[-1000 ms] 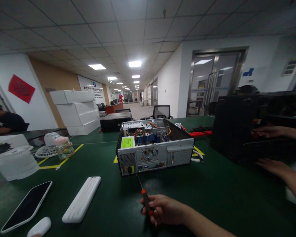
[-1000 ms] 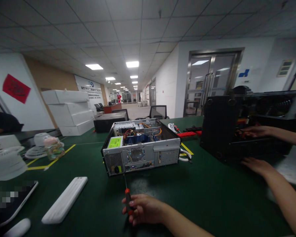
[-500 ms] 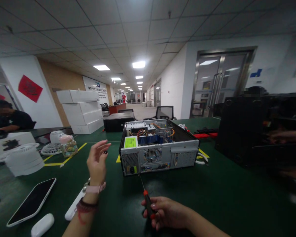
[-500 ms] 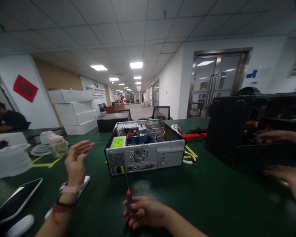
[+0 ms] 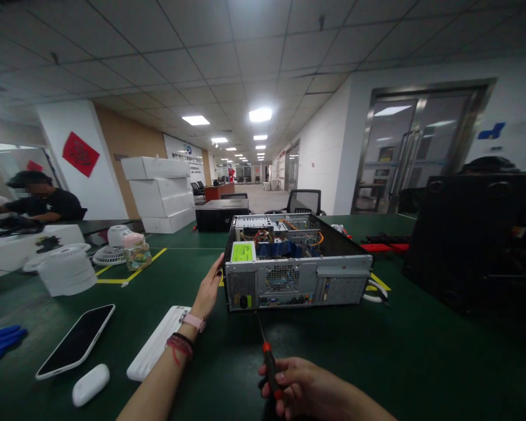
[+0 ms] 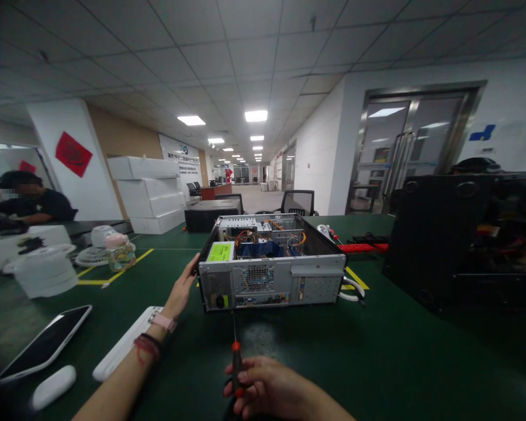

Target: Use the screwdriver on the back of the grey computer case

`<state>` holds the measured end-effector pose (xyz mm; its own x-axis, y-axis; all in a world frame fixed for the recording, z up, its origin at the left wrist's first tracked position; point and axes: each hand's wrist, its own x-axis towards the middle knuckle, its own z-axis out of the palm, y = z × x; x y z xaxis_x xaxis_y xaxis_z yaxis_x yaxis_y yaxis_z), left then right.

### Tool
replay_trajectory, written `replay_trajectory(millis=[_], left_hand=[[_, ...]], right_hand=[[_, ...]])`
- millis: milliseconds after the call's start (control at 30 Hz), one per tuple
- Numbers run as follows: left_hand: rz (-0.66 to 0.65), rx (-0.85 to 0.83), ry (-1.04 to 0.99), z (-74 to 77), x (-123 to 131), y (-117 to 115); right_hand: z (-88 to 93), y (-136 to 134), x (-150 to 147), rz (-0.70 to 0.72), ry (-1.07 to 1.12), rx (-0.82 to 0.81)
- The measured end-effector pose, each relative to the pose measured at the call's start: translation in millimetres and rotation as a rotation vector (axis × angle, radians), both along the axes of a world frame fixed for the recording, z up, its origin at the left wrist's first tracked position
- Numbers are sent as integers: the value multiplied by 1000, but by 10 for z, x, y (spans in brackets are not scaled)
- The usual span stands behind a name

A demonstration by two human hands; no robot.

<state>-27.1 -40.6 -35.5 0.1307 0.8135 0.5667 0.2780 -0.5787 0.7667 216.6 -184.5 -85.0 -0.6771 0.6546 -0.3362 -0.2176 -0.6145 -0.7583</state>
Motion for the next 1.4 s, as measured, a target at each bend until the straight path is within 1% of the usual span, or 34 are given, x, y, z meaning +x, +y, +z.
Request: replay_trajectory(millis=[167,333,467,700,867,1167,1400], left_hand=[[-21,56,52,82,-56,14],[-44,91,61,96,-48,-32],[-33,131,84,107,-24,-69],[-48,111,62,103,-16,-79],[-37,130,70,83,-21,-69],[-20,125,96,119,-6,-107],[-31,144,99,88,-25,-86]], right_hand=[[8,6,-23,-18,-56,-2],[-21,10,-55,-126,-91,-25],[-48,11,-59,-160,-90,-29],[-18,6,-61,-144,-79,-15],[-20,4,-61,-135,-64,-5],[-29,9,-67,-120,-57,10],[-7,-3,-68,-110,-46,25]])
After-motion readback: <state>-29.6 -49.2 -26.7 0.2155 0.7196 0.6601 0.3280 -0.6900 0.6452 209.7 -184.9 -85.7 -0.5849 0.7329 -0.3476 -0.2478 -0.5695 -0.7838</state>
